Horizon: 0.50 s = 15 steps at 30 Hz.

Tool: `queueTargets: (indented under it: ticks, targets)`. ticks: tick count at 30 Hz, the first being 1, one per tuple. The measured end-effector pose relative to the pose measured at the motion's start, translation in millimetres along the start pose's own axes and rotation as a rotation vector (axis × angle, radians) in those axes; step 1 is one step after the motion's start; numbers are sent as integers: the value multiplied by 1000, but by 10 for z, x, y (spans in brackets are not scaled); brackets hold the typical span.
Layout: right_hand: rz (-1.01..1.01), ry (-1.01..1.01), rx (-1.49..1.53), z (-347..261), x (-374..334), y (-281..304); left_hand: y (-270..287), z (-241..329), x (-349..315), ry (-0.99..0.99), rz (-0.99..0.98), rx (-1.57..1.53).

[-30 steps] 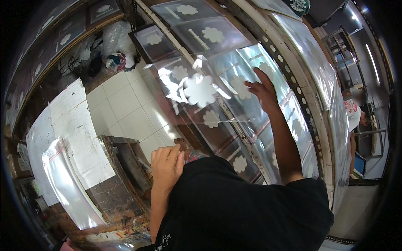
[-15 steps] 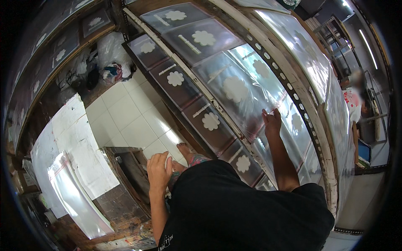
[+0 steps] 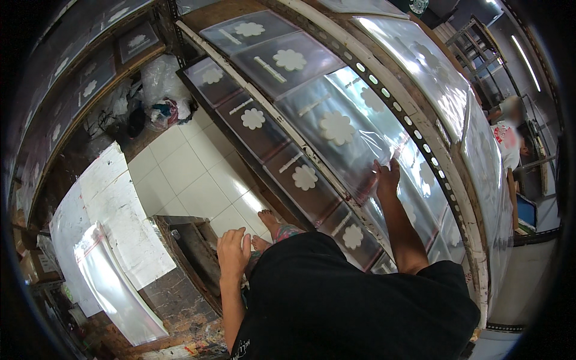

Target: The person repeatedly picks up white flower-shaped cutouts from a table and places them onto clear plastic sheets on a nearby rack. The person handles the cutouts one at a time and arranges them on the plastic sheets.

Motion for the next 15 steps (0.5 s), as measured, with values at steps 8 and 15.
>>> queueTargets:
  ticks: [8,15]
  targets:
    - [68,571,-1095,-131,28,224,-35,-43,-78,39,-16,12]
    - [-494,563,-1148,-243,-189,47,-22,-22,-73,44,-36,17]
Point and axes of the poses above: each hand's wrist, its own x-axis towards the middle knuckle, its own y-axis out of the back of the hand, z = x × y, the point moved 2 cm from there along x, towards the middle knuckle, and after that the axes turned 5 degrees about -z, right-handed, at the moved point
